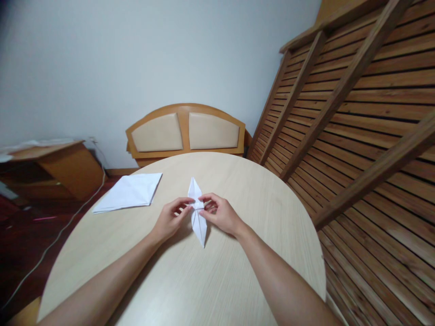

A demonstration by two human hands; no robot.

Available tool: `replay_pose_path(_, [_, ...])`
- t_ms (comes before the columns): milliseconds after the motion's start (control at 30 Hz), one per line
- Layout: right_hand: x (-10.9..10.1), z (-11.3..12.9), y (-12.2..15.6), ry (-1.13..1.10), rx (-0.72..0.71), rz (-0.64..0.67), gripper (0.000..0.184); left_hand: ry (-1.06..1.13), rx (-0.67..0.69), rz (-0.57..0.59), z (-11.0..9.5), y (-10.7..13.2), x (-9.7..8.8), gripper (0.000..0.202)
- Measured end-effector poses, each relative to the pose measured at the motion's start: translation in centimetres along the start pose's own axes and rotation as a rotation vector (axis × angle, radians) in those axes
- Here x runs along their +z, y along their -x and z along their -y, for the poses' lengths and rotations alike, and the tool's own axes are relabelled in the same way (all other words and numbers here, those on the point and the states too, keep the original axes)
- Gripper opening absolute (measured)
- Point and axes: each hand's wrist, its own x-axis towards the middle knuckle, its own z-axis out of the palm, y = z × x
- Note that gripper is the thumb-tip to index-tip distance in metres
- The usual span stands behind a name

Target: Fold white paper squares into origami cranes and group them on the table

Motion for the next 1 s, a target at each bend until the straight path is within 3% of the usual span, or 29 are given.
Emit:
replay_pose_path(333, [-0.3,-0.2,-0.3,0.037,-0.056,-0.031,0.023,0.021,0.072,0.061,0.2,0.0,0.2,0.044])
replay_pose_path(500, [-0.3,0.1,-0.3,0.072,-0.089,-0.081,0.029,-0.011,0.084,0.026,0.4,0.0,0.1,0.038])
replay_pose_path(833, [-0.4,1.0,-0.3,0.261,-0.28,-0.16,0.013,-0.151,0.118,0.021,0.0,0.0,-0.1,0.026])
replay_pose_path(1000, [-0.3,0.8,-0.3,0.271,-0.264,-0.149,0.012,-0.147,0.173,0.019,-0.3,0.1,-0.1,0.023])
